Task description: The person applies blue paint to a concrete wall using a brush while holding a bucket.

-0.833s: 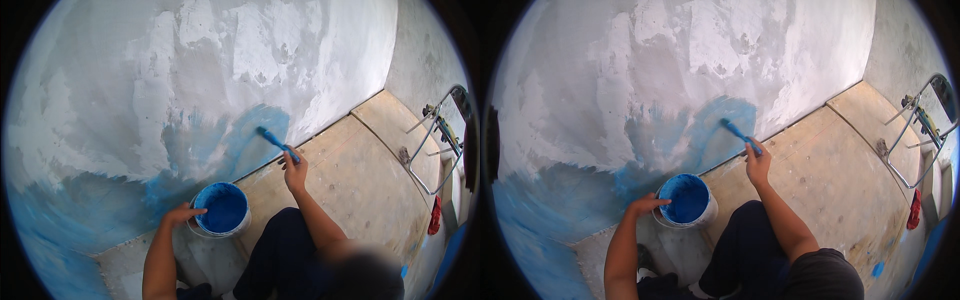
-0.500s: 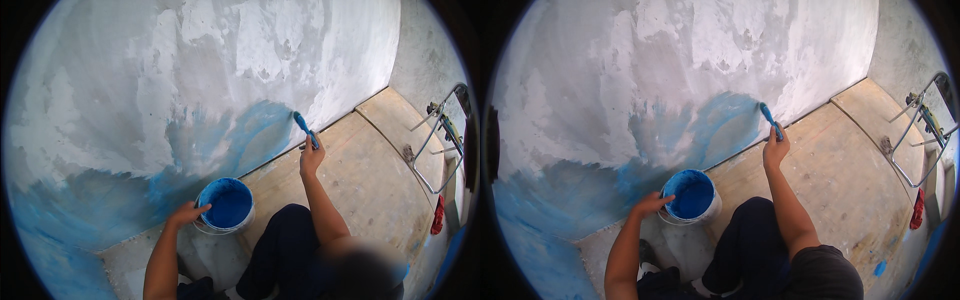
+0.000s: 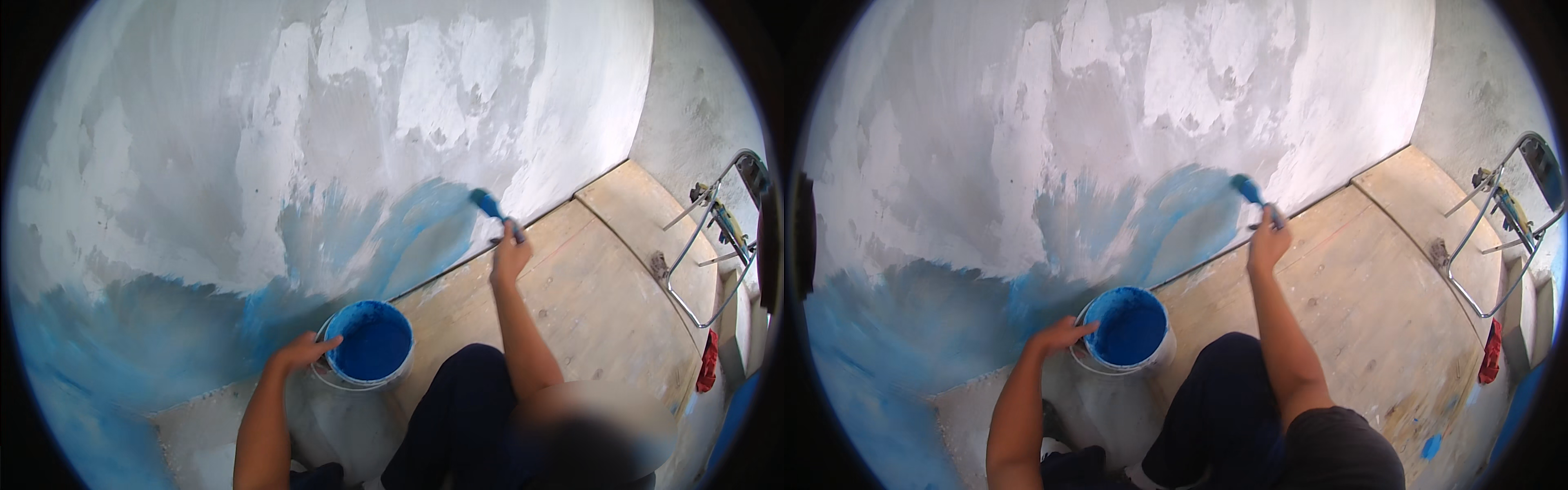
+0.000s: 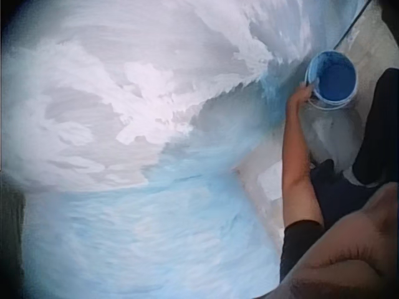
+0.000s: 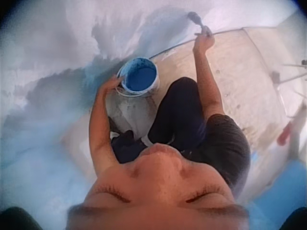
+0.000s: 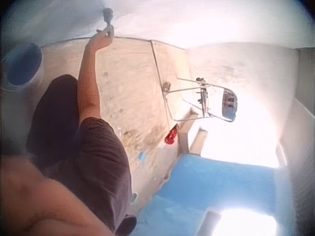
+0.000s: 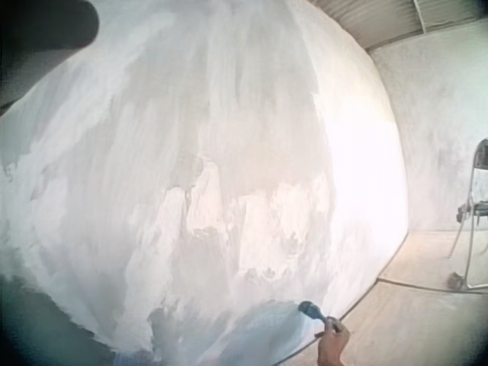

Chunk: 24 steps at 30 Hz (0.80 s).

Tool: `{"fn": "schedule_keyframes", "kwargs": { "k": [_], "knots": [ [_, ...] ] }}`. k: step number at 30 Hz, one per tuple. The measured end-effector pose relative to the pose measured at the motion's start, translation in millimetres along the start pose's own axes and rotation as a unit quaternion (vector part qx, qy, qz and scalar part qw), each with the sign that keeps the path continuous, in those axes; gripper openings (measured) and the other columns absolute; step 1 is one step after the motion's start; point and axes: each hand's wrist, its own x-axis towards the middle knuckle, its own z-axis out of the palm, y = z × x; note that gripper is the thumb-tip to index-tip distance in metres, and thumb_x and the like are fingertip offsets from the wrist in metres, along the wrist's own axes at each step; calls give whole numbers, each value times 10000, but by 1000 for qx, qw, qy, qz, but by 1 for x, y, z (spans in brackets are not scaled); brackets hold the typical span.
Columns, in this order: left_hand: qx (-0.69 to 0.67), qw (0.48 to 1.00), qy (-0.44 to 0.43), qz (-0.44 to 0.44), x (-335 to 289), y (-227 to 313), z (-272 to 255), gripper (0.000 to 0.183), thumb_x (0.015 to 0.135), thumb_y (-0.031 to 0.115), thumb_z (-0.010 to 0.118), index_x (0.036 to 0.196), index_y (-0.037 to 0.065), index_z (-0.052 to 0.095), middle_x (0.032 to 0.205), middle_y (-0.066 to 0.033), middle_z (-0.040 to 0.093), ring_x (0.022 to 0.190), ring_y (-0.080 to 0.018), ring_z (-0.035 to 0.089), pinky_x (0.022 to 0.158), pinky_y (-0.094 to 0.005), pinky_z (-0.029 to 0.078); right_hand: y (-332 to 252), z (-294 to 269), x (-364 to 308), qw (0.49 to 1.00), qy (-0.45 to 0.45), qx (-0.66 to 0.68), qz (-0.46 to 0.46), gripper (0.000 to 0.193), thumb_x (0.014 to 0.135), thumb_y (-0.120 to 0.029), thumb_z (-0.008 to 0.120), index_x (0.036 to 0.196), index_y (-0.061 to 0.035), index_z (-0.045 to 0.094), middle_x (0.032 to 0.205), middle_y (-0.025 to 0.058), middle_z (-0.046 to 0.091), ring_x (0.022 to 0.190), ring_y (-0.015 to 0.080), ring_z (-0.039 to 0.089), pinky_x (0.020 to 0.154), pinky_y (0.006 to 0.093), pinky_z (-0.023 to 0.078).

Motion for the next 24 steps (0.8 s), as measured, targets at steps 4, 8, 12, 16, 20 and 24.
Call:
{"fn": "schedule_keyframes", "kwargs": {
  "k": [4,8,12,16,20,24],
  "knots": [
    [12,1000,6,-10,2,-15,0,789,906,705,626,1214,-22,605,1041,-171,745,883,-244,759,756,-385,614,-16,1,-1,1000,23,5,16,320,1005,-196,660,1153,83,714,788,80,671,617,116,598,555,273,467],
    [17,1000,8,-9,-2,-18,-7,759,915,684,632,1195,-19,586,1008,-170,741,829,-230,758,694,-363,612,-47,7,-96,982,-182,-41,-18,267,989,-158,686,1180,24,727,674,27,605,576,87,553,531,267,448],
    [23,999,18,12,-1,-9,-7,694,949,613,640,1261,-3,577,984,-134,724,744,-228,736,684,-364,618,-63,17,-137,917,-390,-36,78,287,952,-185,728,1148,23,735,699,93,682,586,134,643,542,290,483],
    [-9,997,-11,77,0,6,8,724,966,569,637,1382,-5,489,1036,-176,725,771,-247,752,690,-383,645,-70,37,-83,915,-364,-165,49,344,921,-242,757,1106,48,737,800,147,736,601,187,696,553,307,504],
    [40,999,-8,37,1,7,-5,718,962,563,651,1409,25,488,1068,-158,716,863,-235,736,737,-386,635,-111,39,-8,983,-181,-21,36,301,951,-202,718,1094,63,729,812,144,723,659,159,687,584,296,490],
    [108,991,-73,-23,19,19,-10,715,965,563,651,1417,33,491,1139,-144,706,928,-227,713,779,-378,603,-91,22,-25,997,-70,33,-16,253,981,-133,669,1148,52,711,748,104,675,587,131,586,564,297,459]
  ]
}}
